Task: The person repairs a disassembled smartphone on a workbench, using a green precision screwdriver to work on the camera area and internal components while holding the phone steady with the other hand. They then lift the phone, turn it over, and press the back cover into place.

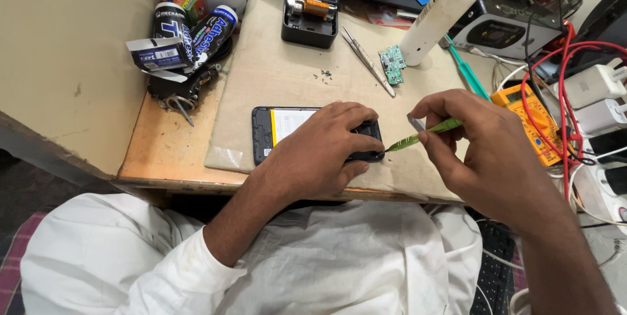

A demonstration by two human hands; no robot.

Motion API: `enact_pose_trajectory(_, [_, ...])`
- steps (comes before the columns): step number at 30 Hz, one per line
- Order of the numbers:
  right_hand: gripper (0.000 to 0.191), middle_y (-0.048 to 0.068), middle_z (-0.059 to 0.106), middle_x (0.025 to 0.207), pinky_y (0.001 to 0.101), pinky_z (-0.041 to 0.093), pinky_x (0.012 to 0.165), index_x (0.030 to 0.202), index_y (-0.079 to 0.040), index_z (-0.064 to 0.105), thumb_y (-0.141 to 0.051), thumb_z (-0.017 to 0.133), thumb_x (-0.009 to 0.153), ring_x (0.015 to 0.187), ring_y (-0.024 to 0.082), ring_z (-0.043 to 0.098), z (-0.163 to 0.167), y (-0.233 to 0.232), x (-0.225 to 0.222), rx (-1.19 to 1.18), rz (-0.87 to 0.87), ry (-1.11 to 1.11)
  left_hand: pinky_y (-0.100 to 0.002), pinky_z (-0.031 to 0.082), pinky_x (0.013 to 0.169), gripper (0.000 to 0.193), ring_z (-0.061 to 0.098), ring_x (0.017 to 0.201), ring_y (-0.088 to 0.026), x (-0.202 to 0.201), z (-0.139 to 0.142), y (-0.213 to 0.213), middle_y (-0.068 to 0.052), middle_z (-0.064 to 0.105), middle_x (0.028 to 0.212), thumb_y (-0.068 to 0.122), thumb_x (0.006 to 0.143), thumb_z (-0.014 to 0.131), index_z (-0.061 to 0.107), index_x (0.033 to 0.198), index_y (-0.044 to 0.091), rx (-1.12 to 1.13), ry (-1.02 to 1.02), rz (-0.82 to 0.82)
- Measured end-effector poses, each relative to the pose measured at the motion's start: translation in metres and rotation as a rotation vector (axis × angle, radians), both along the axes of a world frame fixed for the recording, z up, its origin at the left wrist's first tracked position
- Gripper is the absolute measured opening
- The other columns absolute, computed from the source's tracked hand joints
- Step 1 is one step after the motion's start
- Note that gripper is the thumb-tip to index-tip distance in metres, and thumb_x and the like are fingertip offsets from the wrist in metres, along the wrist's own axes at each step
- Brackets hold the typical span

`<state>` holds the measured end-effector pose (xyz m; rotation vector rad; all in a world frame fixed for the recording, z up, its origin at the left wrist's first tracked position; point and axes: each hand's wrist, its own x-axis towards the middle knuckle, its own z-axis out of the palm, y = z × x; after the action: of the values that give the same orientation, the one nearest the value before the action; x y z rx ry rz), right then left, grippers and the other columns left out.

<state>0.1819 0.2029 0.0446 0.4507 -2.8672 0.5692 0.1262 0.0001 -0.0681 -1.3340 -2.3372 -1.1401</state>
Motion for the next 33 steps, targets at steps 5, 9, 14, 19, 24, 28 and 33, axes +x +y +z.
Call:
enact_pose_trajectory(5, [0.024, 0.010, 0.071, 0.085, 0.0323, 0.056, 0.058, 0.108, -0.002, 0.068, -0.005, 0.071, 0.084, 0.067, 0.019, 0.071, 0.003, -0.003, 0.000, 0.019, -0.025, -0.046, -0.044, 0.037, 0.113, 0.031, 0.048, 0.134, -0.033, 0.001, 0.001, 0.000, -0.014, 0.060, 0.134, 0.019, 0.077, 0.080, 0.078, 0.107, 0.011, -0.005, 0.002, 0.004])
enact_pose_trajectory(9, [0.023, 0.009, 0.072, 0.087, 0.0317, 0.056, 0.058, 0.108, -0.001, 0.068, -0.005, 0.070, 0.085, 0.069, 0.018, 0.072, 0.005, -0.004, 0.000, 0.004, -0.010, -0.037, -0.044, 0.038, 0.113, 0.030, 0.048, 0.135, -0.033, 0.001, 0.001, 0.000, -0.014, 0.060, 0.134, 0.019, 0.078, 0.079, 0.078, 0.107, 0.011, 0.000, -0.004, 0.002])
enact_pose_trajectory(14, [0.023, 0.010, 0.069, 0.084, 0.0320, 0.056, 0.057, 0.108, -0.001, 0.068, -0.006, 0.071, 0.086, 0.068, 0.018, 0.070, 0.004, -0.004, 0.000, 0.022, -0.006, -0.025, -0.044, 0.037, 0.114, 0.030, 0.048, 0.135, -0.033, 0.001, 0.001, 0.000, -0.013, 0.060, 0.134, 0.020, 0.078, 0.079, 0.078, 0.107, 0.011, -0.004, 0.010, 0.005])
enact_pose_trajectory(19, [0.022, 0.009, 0.069, 0.087, 0.0299, 0.057, 0.059, 0.109, -0.001, 0.067, -0.005, 0.069, 0.087, 0.071, 0.016, 0.072, 0.006, -0.004, 0.000, 0.002, 0.030, -0.024, -0.044, 0.037, 0.113, 0.031, 0.048, 0.135, -0.032, 0.001, 0.000, 0.000, -0.013, 0.060, 0.134, 0.021, 0.078, 0.079, 0.078, 0.108, 0.012, -0.010, 0.008, 0.008])
enact_pose_trajectory(24, [0.022, 0.011, 0.071, 0.085, 0.0315, 0.057, 0.057, 0.107, 0.000, 0.068, -0.008, 0.071, 0.087, 0.064, 0.017, 0.073, 0.009, -0.012, 0.000, 0.032, -0.033, -0.043, -0.044, 0.037, 0.114, 0.031, 0.048, 0.136, -0.032, 0.000, -0.001, 0.001, -0.013, 0.059, 0.135, 0.021, 0.078, 0.079, 0.078, 0.108, 0.012, -0.019, 0.005, 0.013])
enact_pose_trajectory(28, [0.026, 0.016, 0.072, 0.076, 0.0390, 0.055, 0.056, 0.104, -0.003, 0.070, -0.025, 0.075, 0.091, 0.059, 0.027, 0.071, 0.017, -0.021, 0.001, 0.197, -0.147, -0.094, -0.045, 0.036, 0.114, 0.031, 0.047, 0.136, -0.032, 0.000, 0.000, 0.001, -0.013, 0.059, 0.135, 0.022, 0.079, 0.080, 0.078, 0.108, 0.013, -0.021, 0.000, 0.010])
enact_pose_trajectory(33, [0.046, 0.014, 0.069, 0.067, 0.0458, 0.055, 0.068, 0.080, -0.009, 0.075, -0.044, 0.059, 0.104, 0.066, 0.035, 0.068, 0.025, -0.027, 0.000, 0.841, -0.303, -0.178, -0.045, 0.036, 0.114, 0.031, 0.047, 0.136, -0.033, 0.001, 0.001, 0.001, -0.013, 0.059, 0.134, 0.020, 0.079, 0.079, 0.076, 0.109, 0.011, -0.014, -0.006, 0.009])
